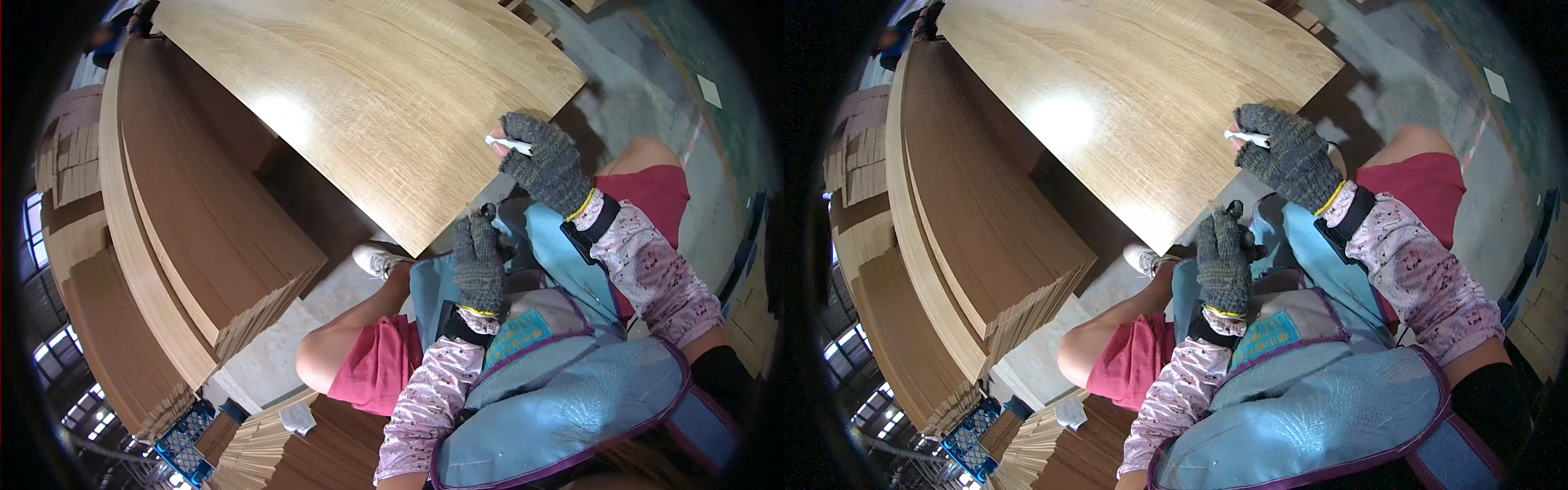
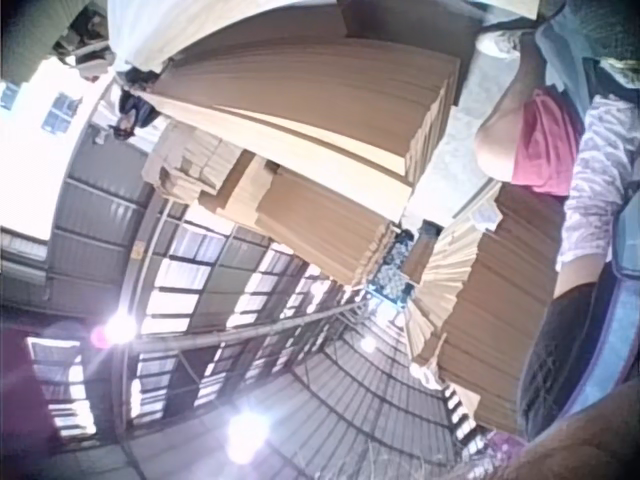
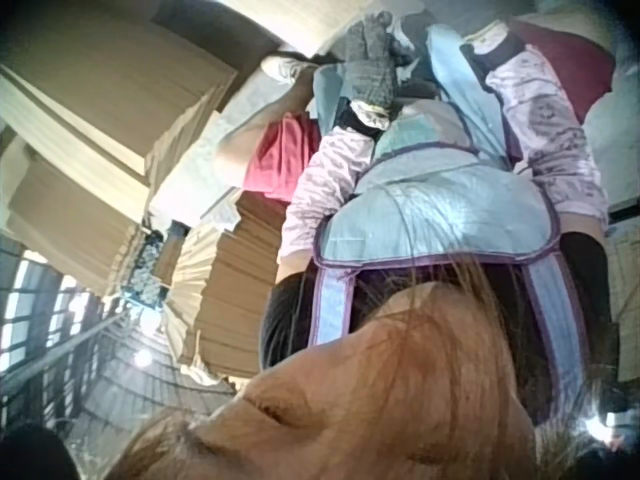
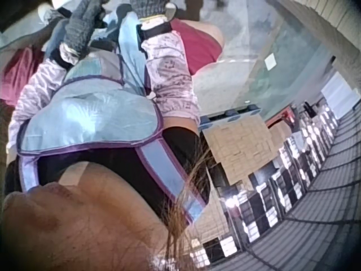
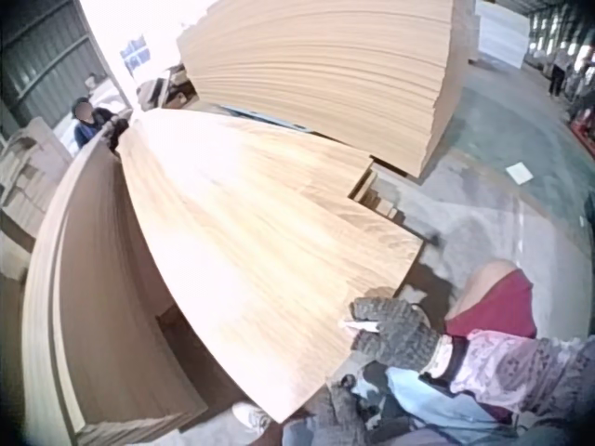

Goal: The person applies glue to the edges of wooden boards, wipes them with a cloth, and rubs a white stick along the edges before stacking the boards onto a pile.

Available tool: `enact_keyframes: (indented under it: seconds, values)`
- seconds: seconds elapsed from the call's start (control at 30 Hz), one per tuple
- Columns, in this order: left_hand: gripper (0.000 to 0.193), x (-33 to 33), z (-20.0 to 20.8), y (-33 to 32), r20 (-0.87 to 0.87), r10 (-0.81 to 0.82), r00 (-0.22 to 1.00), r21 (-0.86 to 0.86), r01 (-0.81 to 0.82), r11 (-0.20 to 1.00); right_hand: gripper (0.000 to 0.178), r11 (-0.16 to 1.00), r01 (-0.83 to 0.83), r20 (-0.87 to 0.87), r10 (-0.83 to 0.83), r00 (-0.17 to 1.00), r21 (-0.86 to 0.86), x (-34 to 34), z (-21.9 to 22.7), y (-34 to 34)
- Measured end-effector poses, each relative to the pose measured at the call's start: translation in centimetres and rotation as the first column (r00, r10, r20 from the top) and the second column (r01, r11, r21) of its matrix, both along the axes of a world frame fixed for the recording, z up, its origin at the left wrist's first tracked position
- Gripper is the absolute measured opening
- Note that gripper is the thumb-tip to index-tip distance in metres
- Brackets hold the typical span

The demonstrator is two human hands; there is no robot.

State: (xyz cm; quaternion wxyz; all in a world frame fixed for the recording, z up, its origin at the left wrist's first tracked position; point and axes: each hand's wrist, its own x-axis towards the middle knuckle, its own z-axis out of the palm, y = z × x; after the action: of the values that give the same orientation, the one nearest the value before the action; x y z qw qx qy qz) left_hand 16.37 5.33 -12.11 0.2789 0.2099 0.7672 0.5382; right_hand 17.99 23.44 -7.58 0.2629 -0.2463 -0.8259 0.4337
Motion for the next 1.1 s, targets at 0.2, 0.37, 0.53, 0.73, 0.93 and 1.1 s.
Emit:
enact_keyframes:
  seconds: [0.2,0.37,0.53,0.73,0.93,1.1]
  values:
    - [0.034,-0.4,0.5,-0.5,-0.174,-0.105,0.979,-0.037,0.100,0.994,0.021,1.000,0.006,0.029,-0.006,1.000,0.024,0.0,-0.4,0.2]
    - [0.026,-0.5,-0.4,-0.3,0.119,0.025,0.993,0.030,-0.029,0.999,0.020,1.000,0.011,-0.036,-0.010,0.999,0.027,0.0,-0.3,0.1]
    - [0.026,-0.1,-1.8,-1.6,-0.190,-0.111,0.976,-0.098,0.093,0.991,0.020,1.000,-0.009,0.031,0.009,0.999,0.007,-0.1,-0.2,0.1]
    - [0.038,-1.0,-0.5,-0.6,-0.564,-0.235,0.792,-0.206,0.140,0.968,0.021,0.999,0.001,0.007,-0.001,1.000,0.036,0.0,-0.6,0.2]
    - [0.058,-1.1,-0.1,-0.9,-0.681,-0.200,0.705,-0.168,0.115,0.979,0.020,0.999,-0.007,0.016,0.006,1.000,0.032,0.1,-0.7,0.3]
    - [0.065,-0.8,0.6,-0.1,-0.504,-0.263,0.823,-0.178,0.199,0.964,0.019,0.994,-0.008,0.028,0.005,1.000,0.113,-0.2,-1.0,0.2]
